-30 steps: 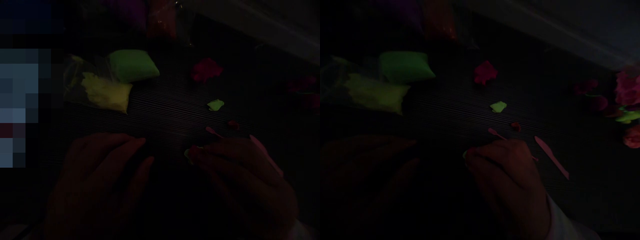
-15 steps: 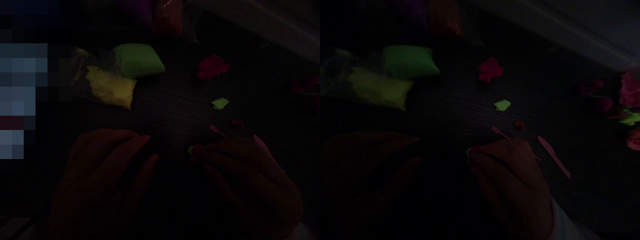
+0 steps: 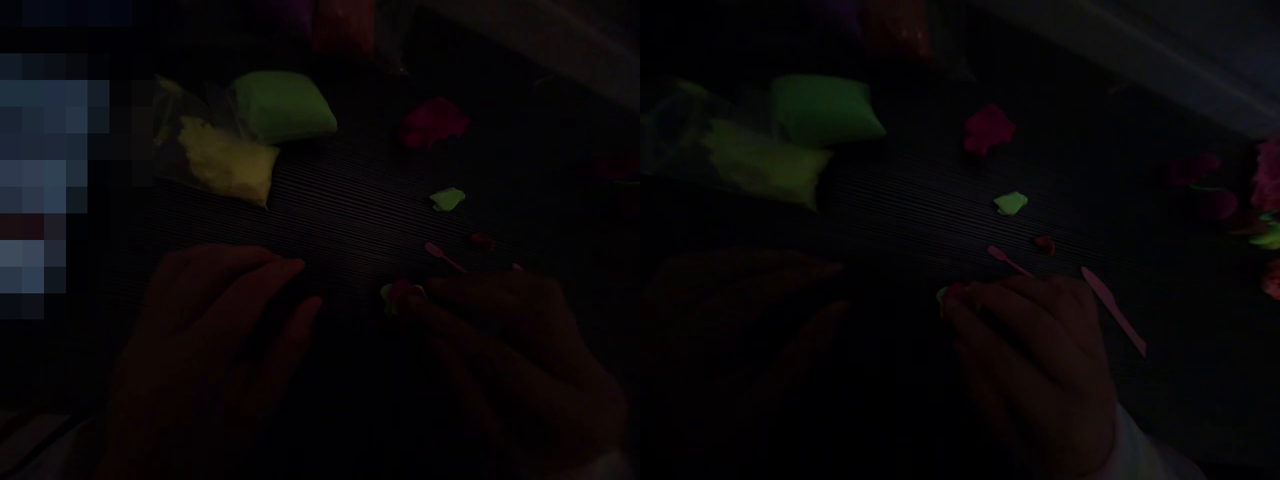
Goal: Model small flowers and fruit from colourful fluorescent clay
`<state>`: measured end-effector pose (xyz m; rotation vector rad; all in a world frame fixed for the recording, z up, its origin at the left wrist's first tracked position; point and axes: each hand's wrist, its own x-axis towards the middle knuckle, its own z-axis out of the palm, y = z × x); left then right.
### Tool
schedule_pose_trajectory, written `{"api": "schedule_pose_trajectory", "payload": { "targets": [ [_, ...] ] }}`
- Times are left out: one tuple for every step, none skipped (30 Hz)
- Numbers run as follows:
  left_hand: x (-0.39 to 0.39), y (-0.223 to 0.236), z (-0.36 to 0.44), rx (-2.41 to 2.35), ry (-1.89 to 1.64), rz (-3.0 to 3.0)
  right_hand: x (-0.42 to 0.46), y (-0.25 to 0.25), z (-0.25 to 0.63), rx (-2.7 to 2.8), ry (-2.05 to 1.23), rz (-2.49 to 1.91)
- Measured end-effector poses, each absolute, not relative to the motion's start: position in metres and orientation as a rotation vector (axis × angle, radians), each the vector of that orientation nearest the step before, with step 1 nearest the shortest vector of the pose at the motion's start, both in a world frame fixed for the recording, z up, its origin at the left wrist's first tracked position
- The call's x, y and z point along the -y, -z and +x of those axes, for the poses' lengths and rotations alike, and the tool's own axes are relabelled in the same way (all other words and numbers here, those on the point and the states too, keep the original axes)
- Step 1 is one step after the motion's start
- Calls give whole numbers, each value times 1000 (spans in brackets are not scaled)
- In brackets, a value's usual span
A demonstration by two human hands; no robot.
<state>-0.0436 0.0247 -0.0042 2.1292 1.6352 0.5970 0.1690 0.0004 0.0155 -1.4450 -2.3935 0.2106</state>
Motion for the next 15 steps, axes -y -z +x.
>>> {"api": "schedule_pose_trajectory", "payload": {
  "targets": [
    [-25, 4, -44, -1630, -600, 2131, 0, -15, 169, 2397, -204, -1446],
    [-25, 3, -44, -1631, -598, 2130, 1, -14, 169, 2397, -203, -1451],
    [-25, 3, -44, -1634, -594, 2134, 1, -13, 169, 2394, -205, -1462],
    [-25, 3, -44, -1639, -586, 2143, 2, -13, 169, 2390, -208, -1471],
    [-25, 2, -45, -1644, -578, 2149, 3, -12, 170, 2386, -210, -1477],
    [-25, 2, -45, -1648, -569, 2154, 3, -11, 170, 2385, -210, -1475],
    [-25, 2, -45, -1649, -565, 2157, 3, -11, 170, 2383, -212, -1469],
    [-25, 2, -44, -1652, -562, 2153, 3, -11, 170, 2376, -215, -1463],
    [-25, 3, -44, -1652, -561, 2147, 2, -11, 169, 2364, -222, -1462],
    [-25, 3, -44, -1654, -563, 2141, 2, -12, 169, 2351, -238, -1463],
    [-25, 3, -44, -1656, -569, 2136, 2, -13, 168, 2334, -257, -1469],
    [-25, 3, -44, -1655, -572, 2131, 2, -14, 168, 2313, -281, -1477],
    [-25, 4, -44, -1653, -578, 2127, 2, -15, 169, 2286, -303, -1488],
    [-25, 4, -44, -1655, -579, 2124, 3, -16, 170, 2256, -321, -1503],
    [-25, 4, -44, -1659, -576, 2122, 3, -17, 173, 2227, -329, -1524]
  ]
}}
